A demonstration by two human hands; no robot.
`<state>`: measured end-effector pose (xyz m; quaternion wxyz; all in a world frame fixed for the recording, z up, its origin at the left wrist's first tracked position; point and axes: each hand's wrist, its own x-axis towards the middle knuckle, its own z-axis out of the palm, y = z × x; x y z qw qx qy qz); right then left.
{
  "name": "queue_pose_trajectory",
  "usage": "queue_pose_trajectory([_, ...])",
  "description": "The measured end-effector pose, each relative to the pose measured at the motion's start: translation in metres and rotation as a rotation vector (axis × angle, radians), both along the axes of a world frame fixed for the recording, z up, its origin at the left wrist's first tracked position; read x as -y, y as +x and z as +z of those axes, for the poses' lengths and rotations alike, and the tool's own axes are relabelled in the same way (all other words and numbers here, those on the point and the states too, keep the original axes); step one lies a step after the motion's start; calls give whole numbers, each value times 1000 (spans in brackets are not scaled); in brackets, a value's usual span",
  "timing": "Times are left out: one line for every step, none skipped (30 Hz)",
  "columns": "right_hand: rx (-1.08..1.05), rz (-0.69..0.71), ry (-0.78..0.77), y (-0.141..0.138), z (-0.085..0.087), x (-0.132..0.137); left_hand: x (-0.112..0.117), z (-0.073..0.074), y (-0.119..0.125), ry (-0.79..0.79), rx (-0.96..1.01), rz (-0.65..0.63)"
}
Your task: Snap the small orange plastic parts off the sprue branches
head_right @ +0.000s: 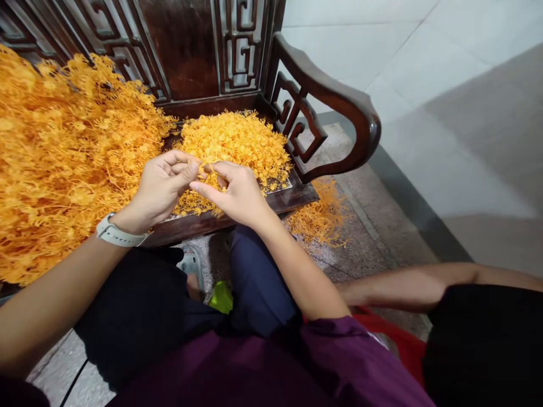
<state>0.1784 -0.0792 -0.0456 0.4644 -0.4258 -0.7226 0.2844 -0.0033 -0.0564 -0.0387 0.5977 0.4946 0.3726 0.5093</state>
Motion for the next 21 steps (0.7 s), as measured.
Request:
queue_pose_trajectory([8, 4, 8, 0, -1, 0, 0, 0, 1, 3, 3, 8])
queue_pose_trajectory([7, 8, 11, 1, -2, -1, -1, 0, 1, 17, -6, 20])
queue_pose_trajectory([2, 13, 13, 2, -3, -2, -2, -1, 1, 43, -24, 39])
queue_pose_trajectory([-6, 19, 14, 2, -3, -2, -3, -1, 0, 76, -49, 65])
queue_pose_trajectory([-16, 31, 13, 3, -3, -2, -4, -2, -1, 110, -73, 96])
queue_pose_trajectory([-29, 47, 10, 4, -2, -2, -5, -3, -2, 135, -95, 125])
queue_pose_trajectory([-40, 67, 3, 4, -1, -1, -6, -3, -3, 148, -112, 147])
queue_pose_trajectory([-47, 90, -3, 3, 0, 0, -6, -2, -4, 147, -122, 160])
queue_pose_trajectory([-51, 112, -1, 3, 2, 1, -5, -2, -4, 140, -130, 169])
queue_pose_trajectory([-51, 130, 8, 3, 3, 1, -3, -1, -3, 133, -144, 178])
queue_pose_trajectory([-47, 140, 25, 2, 4, 1, -1, 0, 0, 134, -167, 194])
queue_pose_trajectory([-43, 145, 48, 2, 5, 1, 0, 2, 2, 144, -193, 216])
queue_pose_trajectory([-40, 144, 75, 2, 5, 0, 0, 3, 6, 163, -219, 240])
queue_pose_trajectory([-44, 134, 106, 1, 6, 0, -1, 3, 8, 188, -240, 260])
queue_pose_trajectory([-54, 133, 137, 0, 7, 1, -5, 4, 10, 213, -248, 283])
queue_pose_trajectory([-70, 157, 164, -3, 7, 3, -13, 4, 10, 227, -233, 322])
queue_pose_trajectory([-87, 210, 185, -6, 8, 7, -24, 4, 9, 224, -202, 375])
queue_pose_trajectory([-100, 287, 197, -12, 9, 13, -37, 3, 6, 219, -164, 438])
queue_pose_trajectory([-105, 377, 200, -18, 10, 20, -53, 3, 2, 178, -99, 541])
queue_pose_trajectory([-104, 463, 192, -25, 10, 27, -69, 3, -4, 142, -80, 582])
queue_pose_trajectory([-106, 519, 172, -31, 11, 33, -85, 3, -9, 135, -66, 627])
